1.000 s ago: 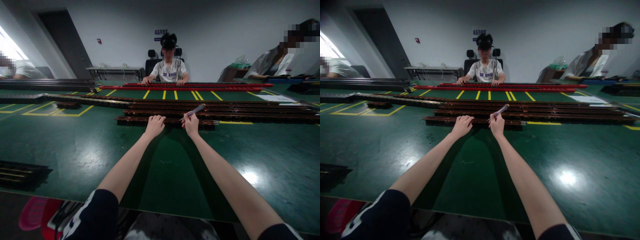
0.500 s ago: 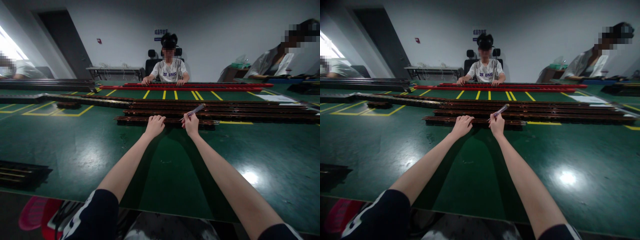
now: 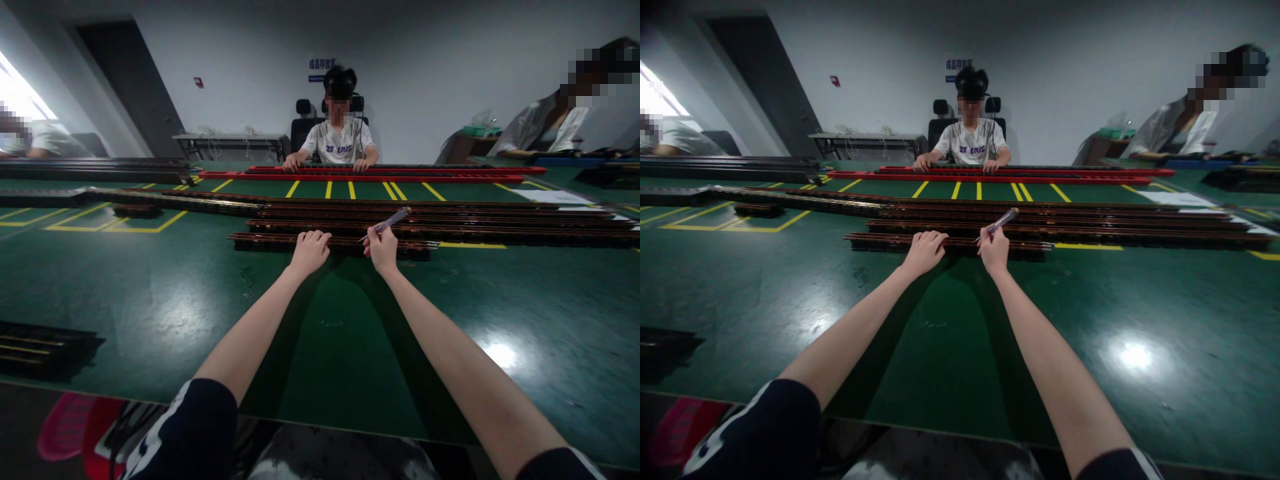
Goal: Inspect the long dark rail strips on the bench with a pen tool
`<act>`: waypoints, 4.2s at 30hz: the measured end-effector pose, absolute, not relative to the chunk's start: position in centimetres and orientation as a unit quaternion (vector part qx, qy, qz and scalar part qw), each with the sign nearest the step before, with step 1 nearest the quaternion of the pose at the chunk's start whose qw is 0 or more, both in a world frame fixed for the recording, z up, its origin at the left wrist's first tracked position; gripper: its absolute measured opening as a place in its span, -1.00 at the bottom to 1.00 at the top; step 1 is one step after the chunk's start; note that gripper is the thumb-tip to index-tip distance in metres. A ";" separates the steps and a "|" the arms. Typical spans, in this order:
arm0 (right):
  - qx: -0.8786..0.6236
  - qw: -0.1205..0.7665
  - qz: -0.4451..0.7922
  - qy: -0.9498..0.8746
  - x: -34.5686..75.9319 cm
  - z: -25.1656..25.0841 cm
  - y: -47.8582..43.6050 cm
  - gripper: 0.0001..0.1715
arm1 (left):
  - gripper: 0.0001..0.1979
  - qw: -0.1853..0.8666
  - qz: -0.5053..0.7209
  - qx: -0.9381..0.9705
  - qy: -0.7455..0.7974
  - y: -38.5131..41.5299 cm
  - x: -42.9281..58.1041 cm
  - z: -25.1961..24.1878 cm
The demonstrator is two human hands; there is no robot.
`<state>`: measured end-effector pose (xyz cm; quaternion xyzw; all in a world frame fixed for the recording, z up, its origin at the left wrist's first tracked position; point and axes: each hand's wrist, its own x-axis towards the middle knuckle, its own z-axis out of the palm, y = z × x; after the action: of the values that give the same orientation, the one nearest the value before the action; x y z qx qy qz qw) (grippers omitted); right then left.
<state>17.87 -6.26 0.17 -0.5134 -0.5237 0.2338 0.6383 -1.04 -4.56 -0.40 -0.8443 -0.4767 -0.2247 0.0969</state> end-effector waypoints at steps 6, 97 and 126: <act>-0.521 0.633 0.232 -0.524 17.8 0.4 -6.5 -0.62 | -0.60 0.094 -0.225 -0.844 -0.477 -4.7 -1.0 -0.3; -0.534 0.621 0.230 -0.526 17.7 0.7 -6.9 -0.76 | -0.61 0.090 -0.216 -0.844 -0.483 -4.7 -1.0 -0.2; -0.526 0.625 0.233 -0.528 17.9 0.3 -6.4 -0.69 | -0.60 0.092 -0.220 -0.844 -0.480 -4.7 -1.0 -0.2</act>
<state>17.93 -6.44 0.34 -0.5259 -0.5276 0.2335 0.6250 -1.03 -4.71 -0.24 -0.8441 -0.4801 -0.2204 0.0915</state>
